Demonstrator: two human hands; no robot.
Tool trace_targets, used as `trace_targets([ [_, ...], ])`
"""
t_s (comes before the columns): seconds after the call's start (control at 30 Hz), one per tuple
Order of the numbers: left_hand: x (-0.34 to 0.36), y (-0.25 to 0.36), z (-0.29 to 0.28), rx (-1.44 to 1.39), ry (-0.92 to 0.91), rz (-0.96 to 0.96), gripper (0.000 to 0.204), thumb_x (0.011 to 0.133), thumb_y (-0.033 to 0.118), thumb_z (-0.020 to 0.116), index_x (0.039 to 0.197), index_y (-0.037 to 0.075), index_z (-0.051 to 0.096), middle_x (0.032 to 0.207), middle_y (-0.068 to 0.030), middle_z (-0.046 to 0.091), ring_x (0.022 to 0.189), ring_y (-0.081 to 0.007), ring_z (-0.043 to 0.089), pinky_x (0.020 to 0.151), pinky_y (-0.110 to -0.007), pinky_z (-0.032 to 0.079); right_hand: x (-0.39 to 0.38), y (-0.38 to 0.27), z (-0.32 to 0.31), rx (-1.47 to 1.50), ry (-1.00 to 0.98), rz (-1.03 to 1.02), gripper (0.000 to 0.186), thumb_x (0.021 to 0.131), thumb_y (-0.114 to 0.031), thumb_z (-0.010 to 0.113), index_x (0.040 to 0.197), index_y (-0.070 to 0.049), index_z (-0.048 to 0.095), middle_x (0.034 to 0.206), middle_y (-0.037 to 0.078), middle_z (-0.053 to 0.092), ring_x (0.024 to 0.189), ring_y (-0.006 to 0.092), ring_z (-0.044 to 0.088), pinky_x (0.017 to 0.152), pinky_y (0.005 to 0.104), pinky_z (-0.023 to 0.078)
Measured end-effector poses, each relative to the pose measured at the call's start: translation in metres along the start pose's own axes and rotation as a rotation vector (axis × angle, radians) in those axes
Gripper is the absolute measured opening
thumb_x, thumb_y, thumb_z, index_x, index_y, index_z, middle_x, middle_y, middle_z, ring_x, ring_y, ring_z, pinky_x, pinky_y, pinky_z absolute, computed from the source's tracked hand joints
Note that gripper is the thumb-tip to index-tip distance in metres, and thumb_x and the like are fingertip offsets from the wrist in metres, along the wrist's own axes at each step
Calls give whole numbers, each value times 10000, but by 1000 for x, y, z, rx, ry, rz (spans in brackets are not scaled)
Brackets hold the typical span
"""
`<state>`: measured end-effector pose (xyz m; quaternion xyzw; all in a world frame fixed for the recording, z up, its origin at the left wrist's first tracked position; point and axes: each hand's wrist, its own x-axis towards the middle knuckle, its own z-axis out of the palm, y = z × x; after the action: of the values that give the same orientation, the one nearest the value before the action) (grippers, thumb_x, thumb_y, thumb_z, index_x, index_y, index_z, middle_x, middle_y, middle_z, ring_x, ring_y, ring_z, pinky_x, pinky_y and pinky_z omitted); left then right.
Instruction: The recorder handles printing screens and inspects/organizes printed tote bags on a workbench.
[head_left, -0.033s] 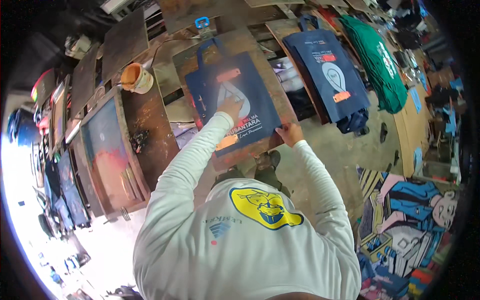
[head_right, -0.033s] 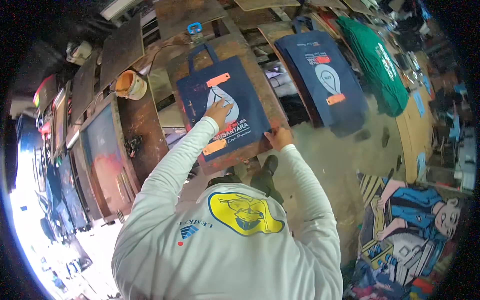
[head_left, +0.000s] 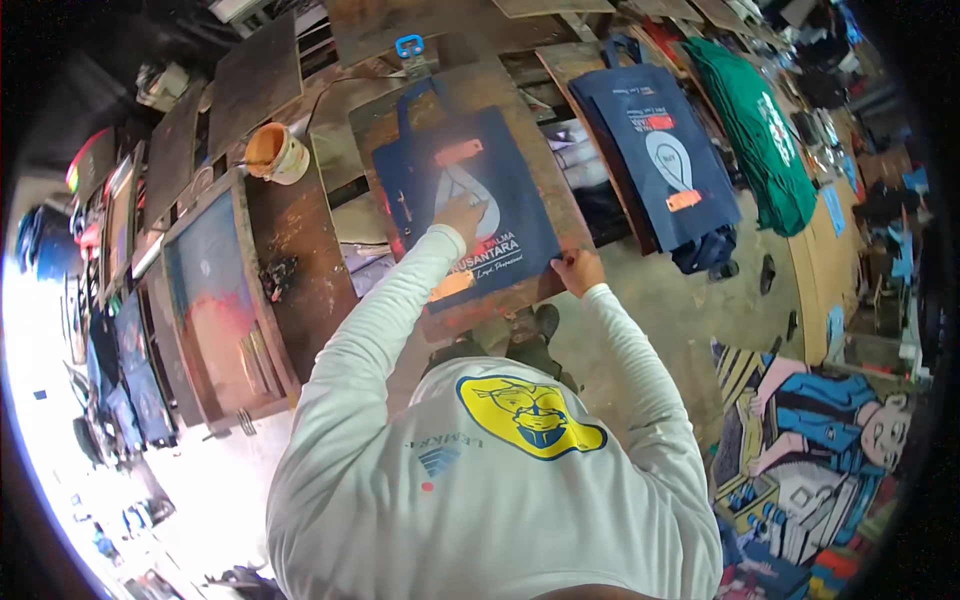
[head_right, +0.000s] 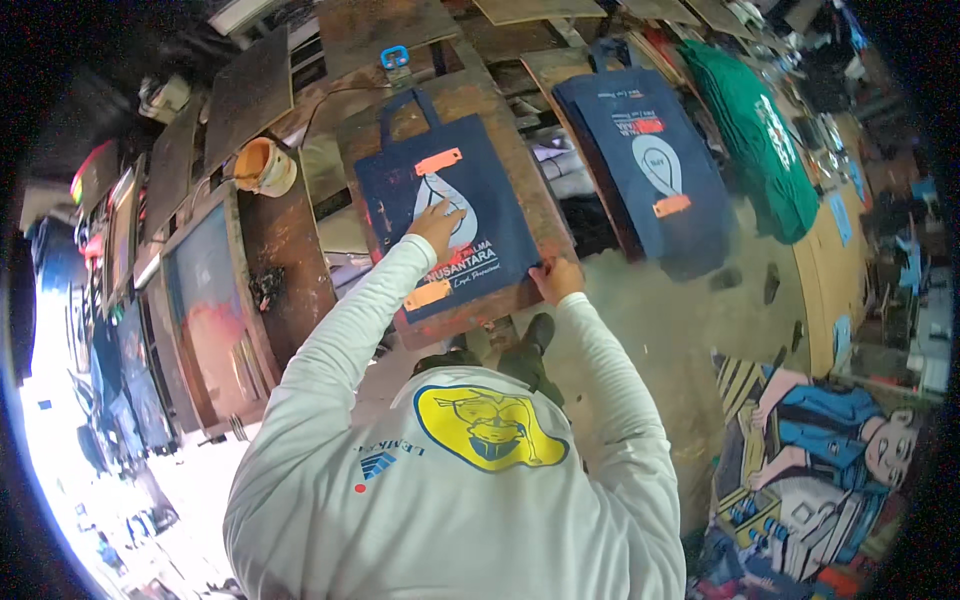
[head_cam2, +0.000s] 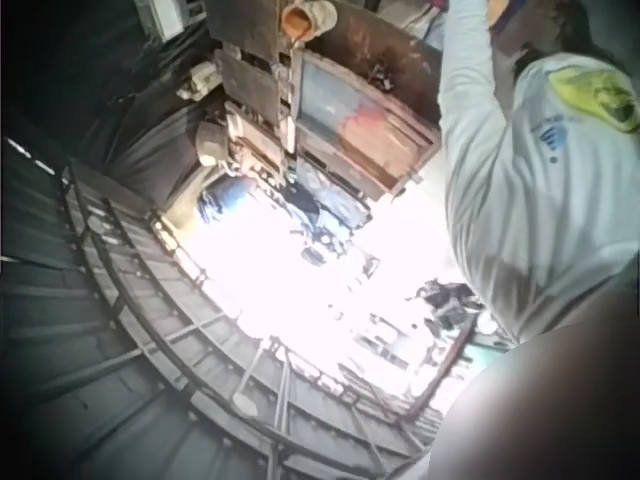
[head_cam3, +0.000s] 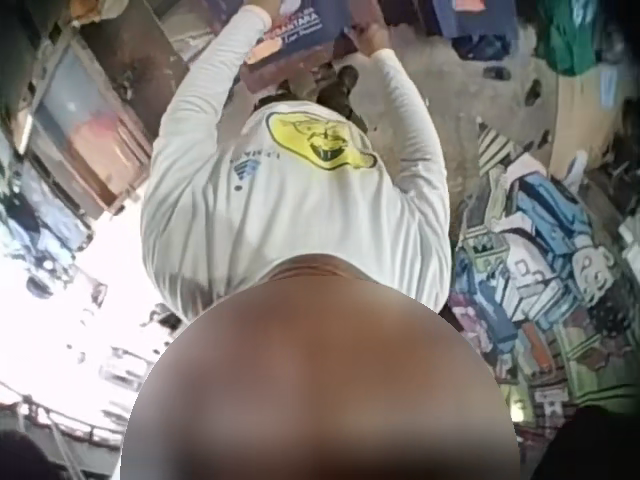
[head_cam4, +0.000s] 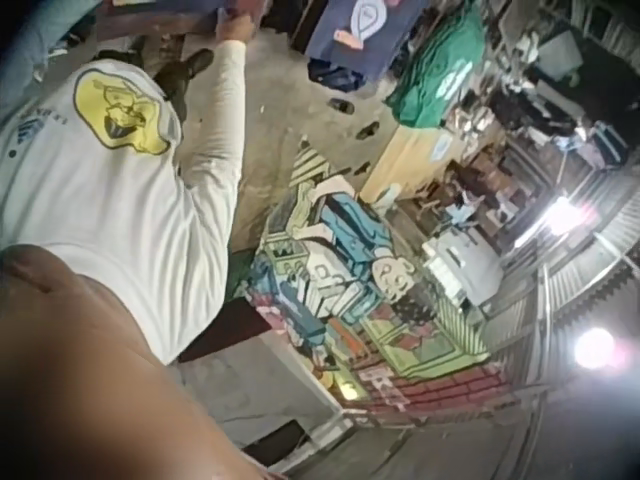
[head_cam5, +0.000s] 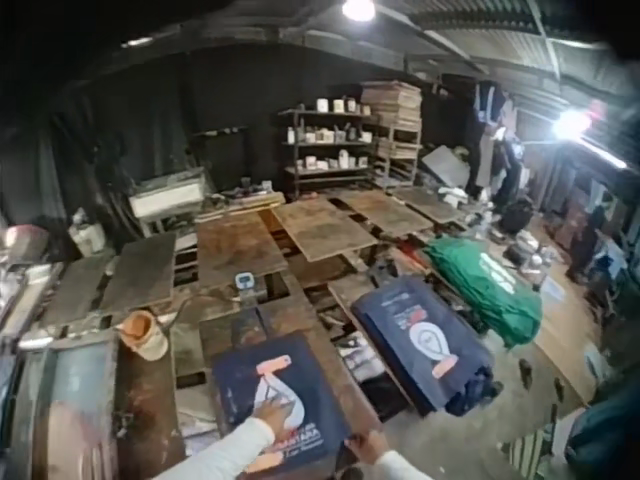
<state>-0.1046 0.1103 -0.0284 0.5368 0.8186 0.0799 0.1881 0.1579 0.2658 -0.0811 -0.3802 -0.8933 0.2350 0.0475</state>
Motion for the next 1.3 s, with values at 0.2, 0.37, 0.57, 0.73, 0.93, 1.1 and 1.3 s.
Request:
trace_targets([
  [0.2, 1, 12, -11, 15, -19, -75, 832, 616, 99, 829, 1366, 115, 470, 1501, -228, 352, 1334, -420, 408, 1091, -425, 393, 10, 5, -12, 201, -249, -107, 255, 829, -263, 667, 734, -27, 654, 640, 145, 662, 552, 278, 663, 558, 392, 522],
  [0.37, 38, -2, -30, -43, -75, -151, 873, 626, 256, 830, 1395, 101, 445, 1316, -233, 566, 1198, -362, 569, 1007, -403, 471, 15, 5, -24, 368, -428, -30, 214, 849, -204, 640, 753, -13, 627, 582, 90, 651, 443, 162, 639, 470, 306, 507],
  [0.57, 77, -31, -30, 69, 52, -396, 779, 746, 254, 717, 1432, 75, 394, 1180, -222, 650, 1086, -387, 631, 953, -430, 509, 17, 1, -37, 450, -505, 66, 228, 829, -221, 657, 708, -29, 636, 580, 87, 668, 470, 169, 661, 513, 304, 536],
  [0.73, 90, -41, -25, 50, -61, -409, 664, 765, 178, 630, 1393, 79, 438, 1175, -237, 647, 1087, -366, 637, 946, -424, 515, 16, 0, -34, 519, -495, 75, 194, 816, -154, 667, 722, 8, 619, 593, 99, 660, 449, 177, 638, 444, 311, 508],
  [0.93, 93, -42, -22, 72, -77, -461, 693, 760, 178, 627, 1415, 68, 429, 1182, -225, 649, 1099, -355, 636, 956, -415, 511, 14, -6, -41, 544, -503, 101, 196, 822, -152, 676, 719, 4, 620, 589, 96, 658, 450, 176, 638, 440, 314, 511],
  [1.1, 64, -32, -40, -112, 109, -369, 762, 777, 162, 625, 1488, 105, 356, 1146, -233, 659, 1071, -347, 649, 925, -409, 525, 12, -4, -36, 523, -485, 126, 201, 822, -184, 676, 718, -17, 633, 582, 88, 660, 457, 169, 645, 475, 311, 523],
  [1.3, 26, -22, -63, -1080, 182, -294, 592, 893, 88, 569, 1463, 148, 422, 1146, -128, 663, 1019, -251, 668, 851, -366, 547, 11, -4, -35, 480, -462, 108, 210, 816, -216, 679, 715, -34, 651, 570, 81, 662, 461, 164, 651, 517, 308, 538],
])
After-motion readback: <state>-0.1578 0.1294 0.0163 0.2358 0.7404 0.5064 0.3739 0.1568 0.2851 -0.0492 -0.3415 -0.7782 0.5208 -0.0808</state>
